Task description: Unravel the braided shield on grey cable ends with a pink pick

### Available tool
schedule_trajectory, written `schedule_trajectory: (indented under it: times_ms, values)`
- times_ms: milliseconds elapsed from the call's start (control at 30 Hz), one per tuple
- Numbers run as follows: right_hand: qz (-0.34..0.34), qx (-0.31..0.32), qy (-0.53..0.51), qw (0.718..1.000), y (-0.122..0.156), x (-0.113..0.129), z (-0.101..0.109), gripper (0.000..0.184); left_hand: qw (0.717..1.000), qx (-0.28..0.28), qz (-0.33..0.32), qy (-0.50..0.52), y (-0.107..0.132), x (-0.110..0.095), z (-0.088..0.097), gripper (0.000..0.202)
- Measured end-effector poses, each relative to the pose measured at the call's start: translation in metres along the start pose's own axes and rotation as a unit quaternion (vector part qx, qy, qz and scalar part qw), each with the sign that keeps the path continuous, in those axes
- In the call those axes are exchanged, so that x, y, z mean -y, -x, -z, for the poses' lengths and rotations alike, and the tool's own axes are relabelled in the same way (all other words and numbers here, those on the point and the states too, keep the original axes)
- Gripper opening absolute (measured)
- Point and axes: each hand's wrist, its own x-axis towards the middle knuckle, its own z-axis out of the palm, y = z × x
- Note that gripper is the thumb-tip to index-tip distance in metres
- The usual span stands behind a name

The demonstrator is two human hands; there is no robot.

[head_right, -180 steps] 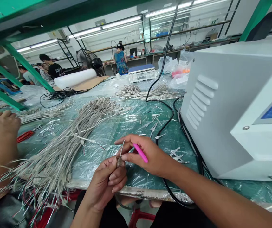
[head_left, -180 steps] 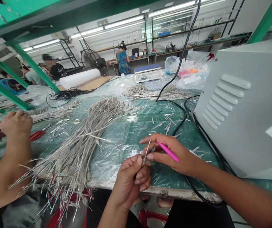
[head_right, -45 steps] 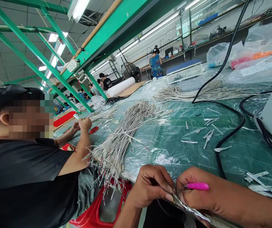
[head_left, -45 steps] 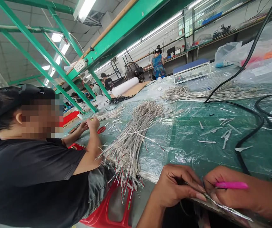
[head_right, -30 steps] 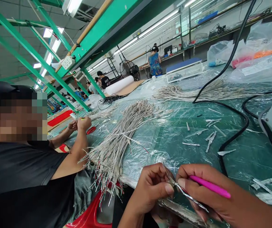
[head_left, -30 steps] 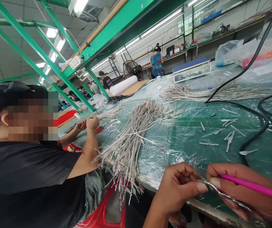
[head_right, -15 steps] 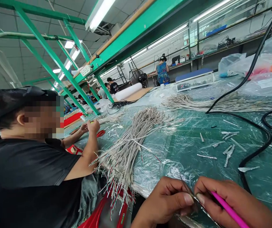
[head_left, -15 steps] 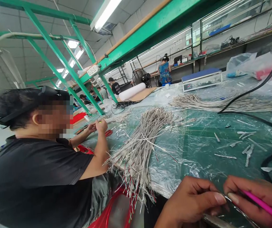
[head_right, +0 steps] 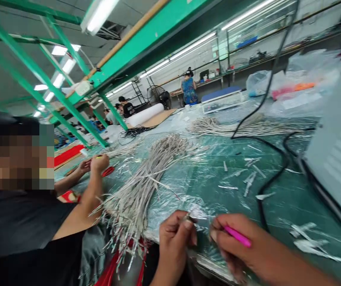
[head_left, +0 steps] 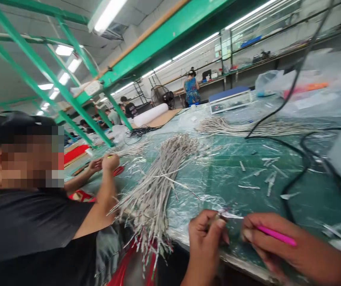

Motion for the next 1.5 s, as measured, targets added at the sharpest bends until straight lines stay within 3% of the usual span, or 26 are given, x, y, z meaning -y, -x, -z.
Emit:
schedule_trajectory:
  times_ms: [33,100,167,233,333,467,600,700,833,1000,1200,1500]
  values:
    - [0.036,-0.006,0.014,0.999,0.000,0.011,0.002,0.022,1.000,0.008,0.011,0.003,-0.002,0.001,0.000,0.038]
    - [0.113,-0.095,0.071,0.987,-0.003,0.025,0.008,0.018,0.999,0.025,0.032,0.008,-0.005,0.001,-0.001,0.033]
    - [0.152,-0.176,0.081,0.969,-0.004,0.030,0.013,0.018,0.998,0.044,0.042,-0.002,-0.007,0.000,-0.002,0.034]
    - [0.172,-0.203,0.054,0.962,-0.004,0.031,0.014,0.027,0.995,0.076,0.050,-0.027,-0.007,-0.004,-0.002,0.040]
    - [0.186,-0.168,0.011,0.968,-0.001,0.034,0.012,0.047,0.987,0.134,0.066,-0.058,-0.006,-0.012,-0.004,0.045]
    - [0.177,-0.142,-0.009,0.974,-0.002,0.036,0.008,0.052,0.980,0.152,0.042,-0.118,-0.006,-0.018,-0.007,0.049]
    - [0.131,-0.160,-0.024,0.978,-0.007,0.033,0.010,0.042,0.983,0.129,0.035,-0.125,-0.005,-0.016,-0.010,0.046]
    - [0.107,-0.129,-0.001,0.986,-0.007,0.032,0.010,0.029,0.989,0.090,0.034,-0.111,-0.002,-0.014,-0.011,0.045]
    - [0.123,-0.105,0.026,0.987,-0.003,0.034,0.009,0.011,0.991,0.078,0.039,-0.100,0.000,-0.012,-0.012,0.043]
    - [0.131,-0.125,0.080,0.980,0.000,0.033,0.006,0.028,0.988,0.103,0.038,-0.105,-0.002,-0.012,-0.011,0.041]
    - [0.113,-0.151,0.063,0.980,-0.003,0.032,0.004,0.025,0.978,0.180,0.070,-0.077,-0.005,-0.017,-0.008,0.038]
    - [0.187,-0.193,0.187,0.945,-0.006,0.024,0.003,0.020,0.971,0.203,0.126,-0.028,-0.009,-0.016,-0.008,0.038]
